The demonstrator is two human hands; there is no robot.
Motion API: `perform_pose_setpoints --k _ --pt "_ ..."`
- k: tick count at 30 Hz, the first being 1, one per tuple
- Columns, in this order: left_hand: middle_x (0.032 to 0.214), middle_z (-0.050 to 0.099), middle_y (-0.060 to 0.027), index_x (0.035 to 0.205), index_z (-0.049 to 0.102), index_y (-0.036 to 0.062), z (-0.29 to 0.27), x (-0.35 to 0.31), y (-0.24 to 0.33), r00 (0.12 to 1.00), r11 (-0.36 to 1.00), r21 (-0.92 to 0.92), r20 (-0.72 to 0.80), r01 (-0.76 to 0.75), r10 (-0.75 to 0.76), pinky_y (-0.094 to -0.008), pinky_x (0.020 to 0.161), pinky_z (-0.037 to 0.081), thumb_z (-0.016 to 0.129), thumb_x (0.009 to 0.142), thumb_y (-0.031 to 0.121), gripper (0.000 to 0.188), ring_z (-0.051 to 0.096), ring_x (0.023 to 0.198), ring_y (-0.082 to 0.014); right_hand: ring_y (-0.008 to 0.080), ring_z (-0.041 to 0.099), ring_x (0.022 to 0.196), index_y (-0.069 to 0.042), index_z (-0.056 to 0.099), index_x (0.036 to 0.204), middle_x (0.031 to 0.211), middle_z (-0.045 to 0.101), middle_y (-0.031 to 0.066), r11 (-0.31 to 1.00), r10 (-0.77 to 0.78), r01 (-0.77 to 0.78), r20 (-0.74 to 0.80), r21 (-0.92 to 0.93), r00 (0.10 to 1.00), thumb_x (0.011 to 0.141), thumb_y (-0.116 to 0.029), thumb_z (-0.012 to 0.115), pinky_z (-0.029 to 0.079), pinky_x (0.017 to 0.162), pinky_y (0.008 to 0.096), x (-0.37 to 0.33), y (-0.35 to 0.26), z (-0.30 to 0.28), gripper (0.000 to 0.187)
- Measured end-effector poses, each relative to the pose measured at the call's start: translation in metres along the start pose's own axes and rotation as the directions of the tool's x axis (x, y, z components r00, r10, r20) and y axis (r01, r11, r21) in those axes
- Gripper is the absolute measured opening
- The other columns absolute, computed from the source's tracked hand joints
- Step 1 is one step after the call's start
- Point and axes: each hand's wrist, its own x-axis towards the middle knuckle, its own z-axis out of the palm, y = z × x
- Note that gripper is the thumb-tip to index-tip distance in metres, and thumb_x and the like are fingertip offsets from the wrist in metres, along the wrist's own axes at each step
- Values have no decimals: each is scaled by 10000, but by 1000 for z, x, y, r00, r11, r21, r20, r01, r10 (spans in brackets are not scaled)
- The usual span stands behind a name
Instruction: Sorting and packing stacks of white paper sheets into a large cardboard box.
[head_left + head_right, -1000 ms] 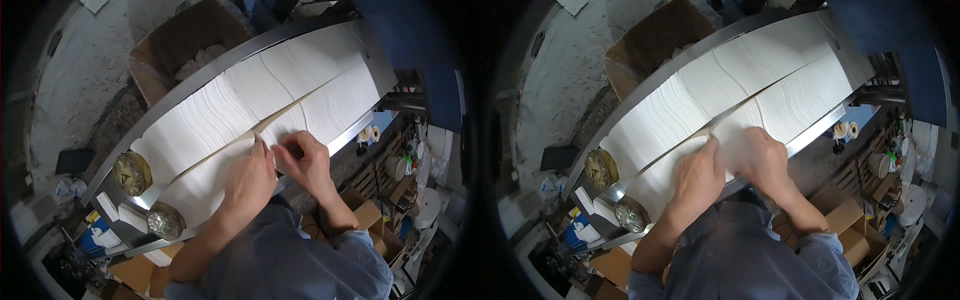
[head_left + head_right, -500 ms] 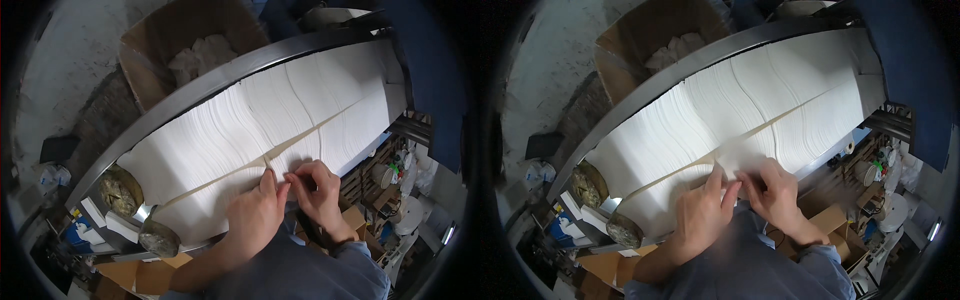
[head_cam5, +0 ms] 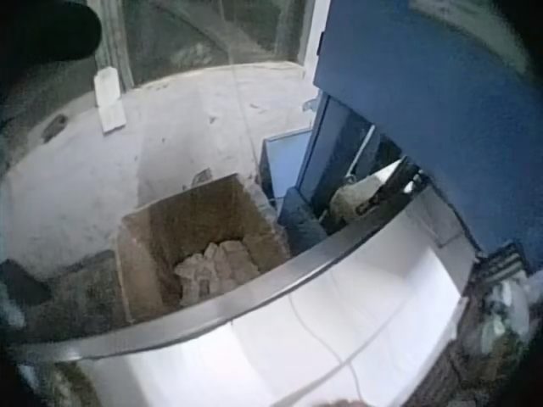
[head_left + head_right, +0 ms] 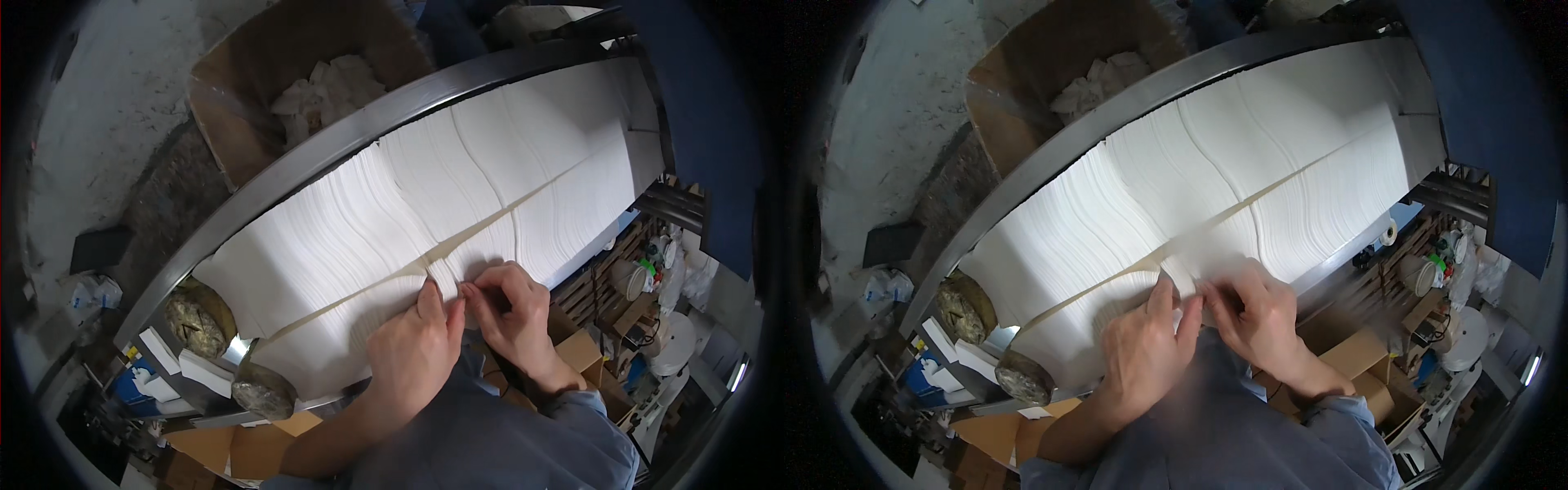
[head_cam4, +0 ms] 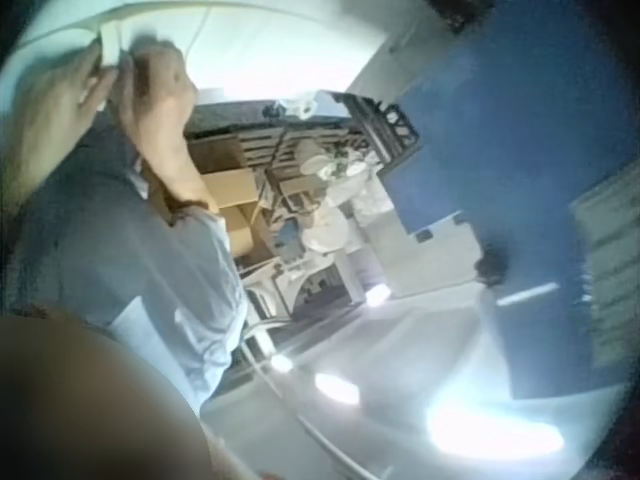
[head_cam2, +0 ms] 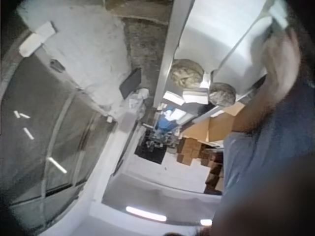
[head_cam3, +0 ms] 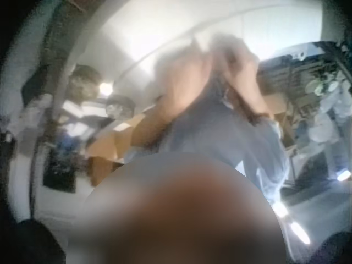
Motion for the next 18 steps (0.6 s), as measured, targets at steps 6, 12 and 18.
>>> perform_pose_setpoints --k 6,12,18 --pt "634 660 -100 1067 664 0 5 -4 -4 1000 1000 14 -11 -7 7 -400 511 553 665 942 265 293 685 560 -284 182 624 622 -32 647 941 800 645 98 1000 0 0 -16 -20 1000 842 14 792 481 553 291 -3 3 2 181" --pt "630 649 -123 1066 663 12 2 -10 -9 1000 1000 10 -7 15 -15 -429 511 542 645 940 225 248 676 558 -315 236 638 636 -68 712 990 850 648 96 983 -153 157 55 -95 987 813 29 766 494 546 326 -3 7 2 208" --pt "677 672 -153 1142 661 1 1 -13 -11 998 996 -85 -60 -15 10 -465 551 541 612 947 201 284 679 611 -348 314 677 678 -66 742 977 895 675 110 936 -250 283 173 -208 953 849 -79 710 531 565 401 10 -9 -3 132"
